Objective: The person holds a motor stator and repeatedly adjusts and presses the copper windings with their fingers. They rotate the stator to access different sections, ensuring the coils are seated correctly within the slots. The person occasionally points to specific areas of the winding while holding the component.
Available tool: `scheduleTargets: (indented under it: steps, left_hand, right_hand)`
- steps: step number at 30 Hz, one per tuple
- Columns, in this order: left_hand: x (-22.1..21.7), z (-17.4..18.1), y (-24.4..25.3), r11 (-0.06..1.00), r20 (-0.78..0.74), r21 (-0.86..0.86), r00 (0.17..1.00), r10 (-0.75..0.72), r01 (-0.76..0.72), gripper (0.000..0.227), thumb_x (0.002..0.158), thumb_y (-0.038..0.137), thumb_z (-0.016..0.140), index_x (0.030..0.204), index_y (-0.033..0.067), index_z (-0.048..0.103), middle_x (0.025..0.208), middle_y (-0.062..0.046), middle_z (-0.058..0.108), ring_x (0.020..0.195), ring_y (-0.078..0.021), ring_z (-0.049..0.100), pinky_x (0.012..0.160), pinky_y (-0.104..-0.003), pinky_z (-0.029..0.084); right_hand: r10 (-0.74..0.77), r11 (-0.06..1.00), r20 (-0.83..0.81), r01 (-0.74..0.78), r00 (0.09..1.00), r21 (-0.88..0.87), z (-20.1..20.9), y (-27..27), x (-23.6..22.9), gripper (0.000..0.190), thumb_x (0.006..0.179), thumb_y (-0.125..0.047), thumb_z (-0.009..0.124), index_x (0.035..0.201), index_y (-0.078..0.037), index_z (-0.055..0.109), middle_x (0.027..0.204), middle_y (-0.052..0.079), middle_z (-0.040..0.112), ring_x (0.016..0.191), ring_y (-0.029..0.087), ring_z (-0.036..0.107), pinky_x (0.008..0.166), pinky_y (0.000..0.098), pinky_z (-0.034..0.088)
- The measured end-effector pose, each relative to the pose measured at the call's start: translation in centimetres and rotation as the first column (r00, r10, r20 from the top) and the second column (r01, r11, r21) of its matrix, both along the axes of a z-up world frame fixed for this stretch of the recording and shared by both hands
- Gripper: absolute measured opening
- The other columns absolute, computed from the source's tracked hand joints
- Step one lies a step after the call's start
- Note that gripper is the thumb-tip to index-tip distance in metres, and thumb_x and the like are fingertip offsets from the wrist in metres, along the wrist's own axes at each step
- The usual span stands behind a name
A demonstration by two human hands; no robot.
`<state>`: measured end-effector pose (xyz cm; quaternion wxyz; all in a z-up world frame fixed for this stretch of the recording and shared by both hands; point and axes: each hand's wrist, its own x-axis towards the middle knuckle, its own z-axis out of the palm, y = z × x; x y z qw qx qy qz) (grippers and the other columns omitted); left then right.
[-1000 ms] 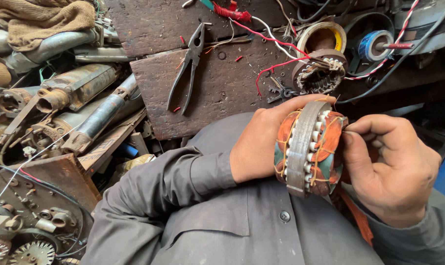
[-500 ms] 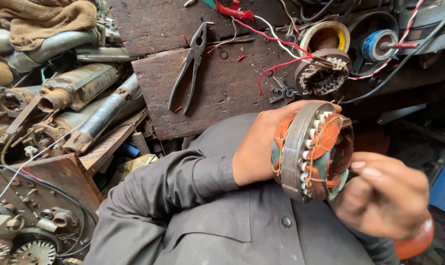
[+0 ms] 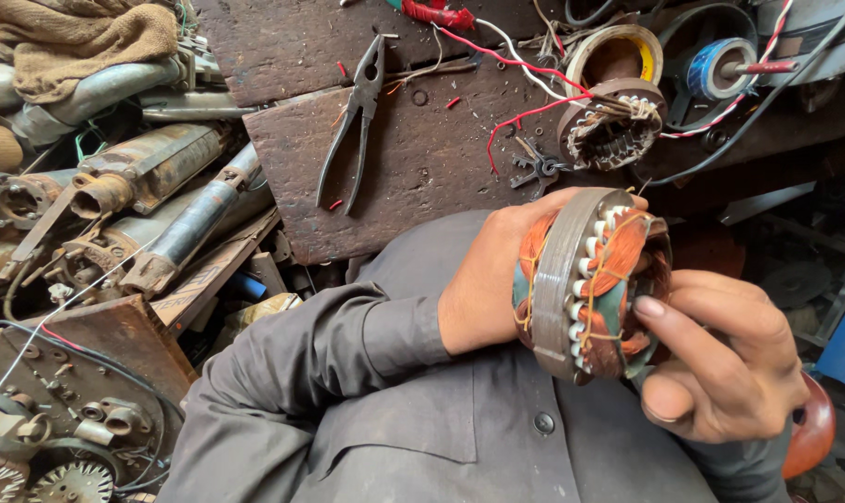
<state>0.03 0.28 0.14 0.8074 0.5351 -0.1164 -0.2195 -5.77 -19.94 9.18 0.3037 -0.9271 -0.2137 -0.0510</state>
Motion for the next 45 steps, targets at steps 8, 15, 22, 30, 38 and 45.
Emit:
scheduleTargets:
  steps: [8,15,22,30,38,45]
  left_hand:
    - [0.0,0.7,0.4,0.999,-0.045,-0.022,0.998,-0.042,0.041,0.053,0.092,0.027,0.083,0.138,0.0102,0.062,0.122,-0.004,0.077,0.109,-0.0096,0.077,0.099,-0.024,0.062]
    - [-0.2,0.7,0.2,0.999,-0.058,-0.03,0.998,-0.037,0.036,0.054,0.091,0.026,0.084,0.137,0.009,0.062,0.119,-0.005,0.077,0.107,-0.0108,0.077,0.098,-0.025,0.062]
    - [-0.4,0.5,-0.3,0.997,-0.022,0.074,1.0,0.01,-0.008,0.056,0.087,0.029,0.085,0.134,0.0089,0.063,0.117,-0.006,0.078,0.104,-0.0106,0.078,0.094,-0.025,0.063]
    - [-0.8,0.6,-0.7,0.999,-0.063,0.031,0.998,0.025,-0.023,0.057,0.086,0.028,0.086,0.134,0.0074,0.064,0.119,-0.006,0.078,0.107,-0.0113,0.077,0.097,-0.026,0.062]
    - [-1.6,0.8,-1.1,0.999,-0.027,0.005,0.998,0.048,-0.048,0.058,0.086,0.028,0.087,0.134,0.0068,0.063,0.122,-0.006,0.076,0.109,-0.0111,0.076,0.099,-0.026,0.061]
    - [-1.8,0.6,-2.0,0.997,0.01,0.041,0.997,0.072,-0.072,0.053,0.09,0.027,0.083,0.135,0.0078,0.064,0.124,-0.005,0.076,0.11,-0.0112,0.077,0.098,-0.025,0.062]
  right_hand:
    - [0.079,0.996,0.011,-0.08,0.997,0.049,0.1,-0.1,1.2,0.051,0.106,-0.043,0.06,0.117,0.006,0.064,0.113,0.023,0.064,0.095,0.034,0.072,0.078,0.0381,0.062]
    - [0.005,1.0,-0.051,-0.005,0.999,-0.008,0.3,-0.3,0.1,0.053,0.107,-0.047,0.062,0.124,0.003,0.064,0.12,0.021,0.065,0.1,0.031,0.072,0.08,0.034,0.063]
    - [-0.06,0.998,-0.136,0.059,0.989,-0.009,0.7,-0.2,-0.2,0.055,0.107,-0.051,0.061,0.129,0.0,0.066,0.119,0.016,0.066,0.104,0.029,0.072,0.084,0.0311,0.062]
    - [0.022,0.997,-0.076,-0.016,0.997,0.08,-0.2,-1.1,0.6,0.056,0.105,-0.049,0.062,0.121,0.005,0.067,0.117,0.02,0.066,0.099,0.029,0.072,0.081,0.0328,0.061]
    - [0.039,0.995,-0.083,-0.031,0.996,0.097,0.1,-1.5,0.6,0.056,0.105,-0.05,0.062,0.12,0.003,0.069,0.114,0.018,0.067,0.095,0.027,0.072,0.078,0.0316,0.061]
    - [0.068,0.995,-0.058,-0.063,0.996,0.083,0.0,-2.3,0.8,0.055,0.105,-0.05,0.062,0.122,0.003,0.069,0.116,0.018,0.067,0.097,0.028,0.072,0.08,0.0326,0.061]
